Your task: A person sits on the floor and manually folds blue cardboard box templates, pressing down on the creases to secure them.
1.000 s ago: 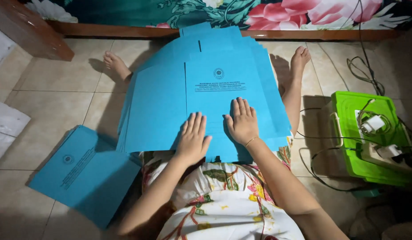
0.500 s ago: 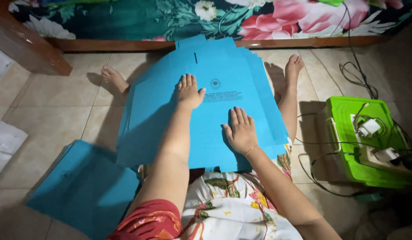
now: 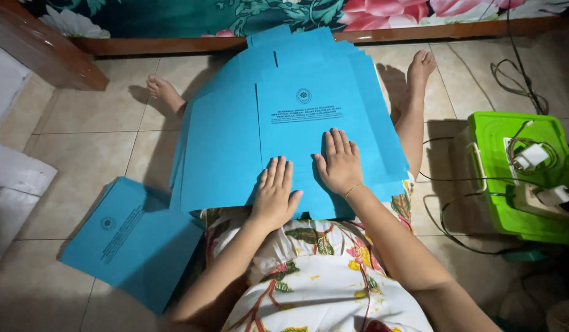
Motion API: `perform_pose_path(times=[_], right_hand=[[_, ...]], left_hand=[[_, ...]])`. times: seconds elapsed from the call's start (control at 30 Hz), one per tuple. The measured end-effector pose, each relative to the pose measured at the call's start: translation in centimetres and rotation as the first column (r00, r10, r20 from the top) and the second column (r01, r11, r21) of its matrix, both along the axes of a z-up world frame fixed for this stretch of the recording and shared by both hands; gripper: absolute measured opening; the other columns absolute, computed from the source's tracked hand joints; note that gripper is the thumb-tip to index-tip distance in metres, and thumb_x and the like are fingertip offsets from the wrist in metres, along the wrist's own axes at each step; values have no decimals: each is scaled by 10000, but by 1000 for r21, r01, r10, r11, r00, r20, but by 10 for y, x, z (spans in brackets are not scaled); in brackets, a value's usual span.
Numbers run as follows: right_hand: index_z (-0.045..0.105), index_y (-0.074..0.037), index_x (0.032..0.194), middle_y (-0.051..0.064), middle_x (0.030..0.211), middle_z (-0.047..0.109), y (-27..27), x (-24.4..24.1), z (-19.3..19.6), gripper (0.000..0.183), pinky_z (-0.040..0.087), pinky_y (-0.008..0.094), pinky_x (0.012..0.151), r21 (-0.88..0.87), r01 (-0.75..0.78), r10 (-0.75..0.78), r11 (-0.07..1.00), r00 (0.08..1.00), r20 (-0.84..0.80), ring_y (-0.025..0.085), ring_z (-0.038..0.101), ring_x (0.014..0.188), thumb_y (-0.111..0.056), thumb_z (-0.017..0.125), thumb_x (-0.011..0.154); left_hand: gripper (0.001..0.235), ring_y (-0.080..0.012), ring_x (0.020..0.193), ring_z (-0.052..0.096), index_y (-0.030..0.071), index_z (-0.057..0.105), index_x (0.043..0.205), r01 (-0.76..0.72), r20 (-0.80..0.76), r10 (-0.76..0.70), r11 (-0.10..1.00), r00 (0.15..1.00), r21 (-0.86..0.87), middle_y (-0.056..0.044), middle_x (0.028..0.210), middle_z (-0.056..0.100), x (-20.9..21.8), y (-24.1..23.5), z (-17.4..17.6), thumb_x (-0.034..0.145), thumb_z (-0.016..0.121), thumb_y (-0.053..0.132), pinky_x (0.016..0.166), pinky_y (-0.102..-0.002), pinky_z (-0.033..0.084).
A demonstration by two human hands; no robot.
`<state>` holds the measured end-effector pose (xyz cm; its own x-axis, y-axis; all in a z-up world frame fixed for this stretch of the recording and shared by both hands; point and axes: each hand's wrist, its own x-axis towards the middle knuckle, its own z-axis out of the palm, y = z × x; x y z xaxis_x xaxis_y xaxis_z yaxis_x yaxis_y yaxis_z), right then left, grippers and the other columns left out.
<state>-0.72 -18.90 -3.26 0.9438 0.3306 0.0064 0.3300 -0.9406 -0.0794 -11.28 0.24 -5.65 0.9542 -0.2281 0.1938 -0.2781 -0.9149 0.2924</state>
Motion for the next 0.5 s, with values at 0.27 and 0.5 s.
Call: perform_pose_path(times=[0.27,0.5], right_hand=[[250,-89,1648,141,1711,254,-2,-1,-2,744,138,447,1223,0,-8,8,1000,1000,12,273,191,1591,-567,146,1086],[243,-84,1646,139,1714,244,-3,-1,0,747,146,450,1227,9,-20,20,1000,1000,7,277,193,1591,-562,128,1084]], left_hand=[[796,-413,1573,145,-2,251,1609,-111,-136,131,983,982,149,-259,1680,200,142,19,3,1033,374,533,1261,-543,137],[820,-362,1598,-8,30,131,1643,-326,-220,354,933,909,155,-204,1721,43,226,22,-8,1051,271,580,1293,-510,30]])
